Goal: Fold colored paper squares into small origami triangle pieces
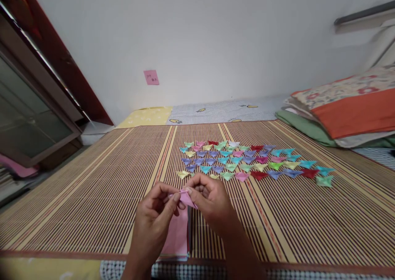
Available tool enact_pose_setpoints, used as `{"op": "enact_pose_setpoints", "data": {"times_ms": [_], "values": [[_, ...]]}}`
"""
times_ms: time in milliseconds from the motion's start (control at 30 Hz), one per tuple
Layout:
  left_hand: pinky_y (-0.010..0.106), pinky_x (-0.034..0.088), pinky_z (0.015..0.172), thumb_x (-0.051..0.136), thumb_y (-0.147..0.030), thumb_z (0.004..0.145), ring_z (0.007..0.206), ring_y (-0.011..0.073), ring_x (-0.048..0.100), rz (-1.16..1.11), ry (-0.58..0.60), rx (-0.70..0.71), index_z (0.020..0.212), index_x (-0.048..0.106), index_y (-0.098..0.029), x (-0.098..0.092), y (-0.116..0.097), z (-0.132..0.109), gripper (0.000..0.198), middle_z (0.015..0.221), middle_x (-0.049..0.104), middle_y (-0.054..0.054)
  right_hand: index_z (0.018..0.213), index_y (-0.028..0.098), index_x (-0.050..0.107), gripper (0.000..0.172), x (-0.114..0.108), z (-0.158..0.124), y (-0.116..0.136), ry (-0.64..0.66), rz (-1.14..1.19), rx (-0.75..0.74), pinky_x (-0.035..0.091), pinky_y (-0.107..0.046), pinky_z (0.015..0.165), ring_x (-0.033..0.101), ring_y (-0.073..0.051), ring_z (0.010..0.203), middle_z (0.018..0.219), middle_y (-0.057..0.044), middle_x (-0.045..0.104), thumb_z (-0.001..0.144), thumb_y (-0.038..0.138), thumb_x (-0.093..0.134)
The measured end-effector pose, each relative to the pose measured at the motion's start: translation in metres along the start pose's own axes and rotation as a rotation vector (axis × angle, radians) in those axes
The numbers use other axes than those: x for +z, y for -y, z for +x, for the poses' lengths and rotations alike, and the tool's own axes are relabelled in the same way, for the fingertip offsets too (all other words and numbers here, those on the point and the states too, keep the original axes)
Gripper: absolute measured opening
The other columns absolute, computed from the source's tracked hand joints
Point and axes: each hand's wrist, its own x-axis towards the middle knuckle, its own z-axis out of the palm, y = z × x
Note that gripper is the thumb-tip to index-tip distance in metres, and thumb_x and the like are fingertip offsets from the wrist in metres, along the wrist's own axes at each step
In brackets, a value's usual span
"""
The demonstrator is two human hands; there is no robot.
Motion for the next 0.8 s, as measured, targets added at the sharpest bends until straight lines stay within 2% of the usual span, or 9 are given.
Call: {"op": "enact_pose_setpoints", "data": {"times_ms": [167,233,333,500,800], "values": [[0.024,0.049,0.061,0.066,-0.033,0.095,0.066,0.0146,0.063,0.009,-0.021,-0.019,0.086,0.065,-0.020,0.001,0.002,-0.001,0.016,0.072,0.067,0.000,0.081,0.019,0.068,0.012,-0.001,0.000,0.000,-0.008,-0.032,0.003,0.042,-0.024,0.056,0.054,-0.012,0.062,0.069,0.002,0.060,0.087,0.030,0.068],[0.024,0.049,0.061,0.066,-0.032,0.095,0.067,0.0148,0.063,-0.008,-0.035,-0.027,0.094,0.066,-0.020,0.002,0.002,-0.001,0.012,0.074,0.067,0.000,0.081,0.019,0.067,0.014,-0.001,0.000,0.000,-0.010,-0.031,0.015,0.042,-0.025,0.056,0.054,-0.013,0.061,0.068,0.002,0.059,0.086,0.032,0.069],[0.024,0.050,0.061,0.066,-0.031,0.094,0.066,0.0149,0.062,-0.007,-0.032,-0.039,0.108,0.070,-0.021,0.002,0.002,0.001,0.018,0.072,0.066,-0.001,0.081,0.019,0.067,0.015,-0.001,0.000,-0.001,-0.002,-0.025,0.021,0.041,-0.024,0.055,0.052,-0.012,0.060,0.066,0.003,0.057,0.086,0.033,0.070],[0.024,0.044,0.057,0.068,-0.031,0.092,0.062,0.0143,0.057,0.062,0.015,-0.032,0.088,0.076,-0.019,0.000,-0.001,0.005,0.015,0.069,0.063,-0.001,0.081,0.018,0.066,0.015,-0.001,0.000,-0.001,0.025,-0.037,0.016,0.038,-0.024,0.056,0.050,-0.012,0.061,0.065,0.003,0.054,0.088,0.031,0.070],[0.027,0.042,0.068,0.058,-0.033,0.098,0.073,0.0177,0.058,0.200,0.011,0.048,0.073,0.065,-0.019,-0.003,-0.001,0.004,0.029,0.073,0.060,0.001,0.080,0.018,0.067,0.020,0.003,0.001,0.009,0.045,-0.123,0.025,0.036,-0.024,0.054,0.046,-0.012,0.059,0.065,0.004,0.053,0.092,0.035,0.066]]}}
